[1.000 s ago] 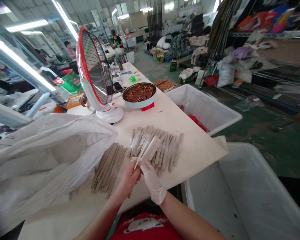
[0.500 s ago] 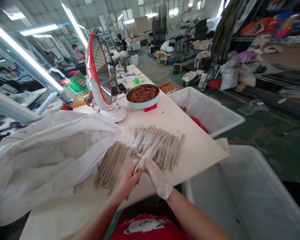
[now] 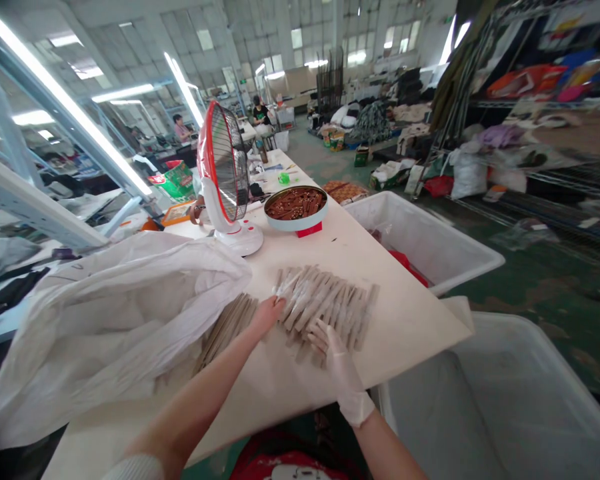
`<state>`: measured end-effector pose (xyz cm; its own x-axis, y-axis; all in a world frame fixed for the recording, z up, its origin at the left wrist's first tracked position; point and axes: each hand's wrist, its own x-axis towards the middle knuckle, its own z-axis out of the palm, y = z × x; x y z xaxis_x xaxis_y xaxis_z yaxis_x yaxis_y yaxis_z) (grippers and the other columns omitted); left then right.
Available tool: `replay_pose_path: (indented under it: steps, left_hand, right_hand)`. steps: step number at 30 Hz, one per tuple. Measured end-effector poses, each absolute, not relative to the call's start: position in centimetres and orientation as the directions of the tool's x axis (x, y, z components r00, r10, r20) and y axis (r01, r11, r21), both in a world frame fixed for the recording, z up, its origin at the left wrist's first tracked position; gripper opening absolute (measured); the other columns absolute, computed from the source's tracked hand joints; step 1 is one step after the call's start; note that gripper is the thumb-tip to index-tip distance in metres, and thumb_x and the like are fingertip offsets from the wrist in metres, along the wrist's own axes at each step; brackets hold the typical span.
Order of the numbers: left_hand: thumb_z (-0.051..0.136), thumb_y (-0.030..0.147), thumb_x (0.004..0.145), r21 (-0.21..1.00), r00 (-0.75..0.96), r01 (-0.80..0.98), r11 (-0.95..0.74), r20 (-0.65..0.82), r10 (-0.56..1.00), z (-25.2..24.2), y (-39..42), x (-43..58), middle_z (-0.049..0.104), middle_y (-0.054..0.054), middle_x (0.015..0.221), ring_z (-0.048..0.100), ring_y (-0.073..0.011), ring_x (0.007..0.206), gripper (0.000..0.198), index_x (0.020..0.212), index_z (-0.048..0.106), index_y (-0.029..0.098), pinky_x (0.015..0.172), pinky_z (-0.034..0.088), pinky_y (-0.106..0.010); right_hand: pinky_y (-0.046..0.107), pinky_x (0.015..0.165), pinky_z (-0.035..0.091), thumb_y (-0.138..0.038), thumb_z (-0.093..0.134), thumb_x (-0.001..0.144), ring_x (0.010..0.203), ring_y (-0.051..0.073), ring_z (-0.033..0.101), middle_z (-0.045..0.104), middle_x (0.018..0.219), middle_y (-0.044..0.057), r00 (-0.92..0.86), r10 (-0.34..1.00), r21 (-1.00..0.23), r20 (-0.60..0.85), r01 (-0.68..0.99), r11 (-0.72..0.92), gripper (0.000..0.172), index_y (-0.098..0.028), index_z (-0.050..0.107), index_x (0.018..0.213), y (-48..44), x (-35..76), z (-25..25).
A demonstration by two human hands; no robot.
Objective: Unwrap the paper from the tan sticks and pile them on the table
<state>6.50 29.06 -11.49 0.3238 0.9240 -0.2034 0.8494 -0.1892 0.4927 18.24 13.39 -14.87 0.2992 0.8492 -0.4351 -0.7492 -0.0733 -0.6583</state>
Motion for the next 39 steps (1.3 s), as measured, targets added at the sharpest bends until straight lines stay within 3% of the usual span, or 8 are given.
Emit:
replay_pose_path:
  steps: [5,12,21,24,29,32,36,39]
  left_hand:
    - [0.042,0.032,0.087,0.408,0.271,0.898,-0.167,-0.214,0.938,-14.1,34.8,8.9,0.068,-0.016,0.091,0.062,-0.0226,0.088,0.031,0.086,0.065,0.012,0.072,0.041,-0.029]
    - [0.051,0.037,0.083,0.384,0.226,0.912,-0.145,-0.175,0.958,-17.1,35.5,6.9,0.067,-0.015,0.097,0.062,-0.0218,0.091,0.031,0.094,0.064,0.012,0.073,0.042,-0.027]
    - [0.035,0.035,0.091,0.466,0.144,0.882,-0.071,-0.124,0.982,-16.8,32.3,1.5,0.068,-0.011,0.095,0.062,-0.0171,0.086,0.037,0.102,0.061,0.011,0.075,0.043,-0.026]
    - [0.039,0.026,0.089,0.438,0.098,0.898,-0.042,-0.105,0.990,-18.1,27.9,-2.8,0.066,-0.013,0.107,0.060,-0.0190,0.097,0.035,0.116,0.057,0.013,0.084,0.043,-0.028]
    - [0.035,0.009,0.085,0.151,0.165,0.977,-0.150,-0.089,0.982,-20.7,22.2,-8.8,0.053,-0.014,0.129,0.051,-0.0226,0.116,0.045,0.127,0.051,0.014,0.098,0.037,-0.034]
    - [0.035,0.008,0.085,0.135,0.178,0.978,-0.161,-0.124,0.976,-21.3,20.8,-10.3,0.054,-0.013,0.127,0.053,-0.0255,0.111,0.040,0.112,0.062,0.016,0.094,0.041,-0.038]
    - [0.036,0.011,0.086,0.117,0.190,0.977,-0.179,-0.089,0.978,-21.8,18.8,-10.7,0.049,-0.014,0.134,0.048,-0.0281,0.118,0.042,0.121,0.057,0.017,0.098,0.039,-0.042]
    - [0.038,0.012,0.086,0.099,0.382,0.922,-0.373,-0.093,0.919,-23.2,16.0,-10.7,0.048,-0.013,0.136,0.046,-0.0278,0.122,0.041,0.123,0.055,0.017,0.099,0.039,-0.042]
  right_hand:
    - [0.044,0.103,0.035,-0.058,0.063,0.071,0.107,0.025,0.061,0.067,0.115,0.011,0.216,0.871,-0.701,-0.441,-0.689,-0.184,0.054,-0.021,0.065,0.110,10.1,18.2,-16.2]
    - [0.039,0.101,0.039,-0.055,0.069,0.066,0.105,0.024,0.062,0.070,0.106,0.009,0.347,0.769,-0.689,-0.537,-0.706,-0.163,0.048,-0.021,0.070,0.100,7.7,20.3,-18.7]
    - [0.034,0.093,0.044,-0.051,0.068,0.069,0.101,0.021,0.063,0.069,0.108,0.008,0.195,0.824,-0.678,-0.532,-0.681,-0.277,0.047,-0.022,0.067,0.105,8.5,17.4,-16.0]
    - [0.030,0.085,0.046,-0.045,0.067,0.072,0.101,0.019,0.062,0.067,0.114,0.005,0.120,0.805,-0.605,-0.580,-0.726,-0.328,0.042,-0.026,0.065,0.109,8.5,17.4,-16.3]
    - [0.027,0.073,0.049,-0.035,0.053,0.081,0.096,0.017,0.065,0.065,0.118,0.006,-0.086,0.740,-0.368,-0.667,-0.826,-0.428,0.026,-0.022,0.070,0.097,8.3,17.3,-18.5]
    - [0.028,0.079,0.049,-0.044,0.041,0.087,0.102,0.016,0.063,0.064,0.121,0.008,-0.150,0.742,-0.288,-0.653,-0.858,-0.426,0.038,-0.020,0.069,0.098,8.5,17.2,-18.8]
    - [0.031,0.088,0.047,-0.056,0.038,0.086,0.113,0.018,0.057,0.062,0.124,0.008,-0.188,0.778,-0.263,-0.599,-0.871,-0.414,0.050,-0.021,0.068,0.105,8.2,17.8,-18.0]
    - [0.032,0.090,0.045,-0.053,0.036,0.087,0.111,0.017,0.058,0.067,0.116,0.008,-0.197,0.769,-0.205,-0.608,-0.897,-0.392,0.049,-0.020,0.068,0.103,7.1,18.7,-17.9]
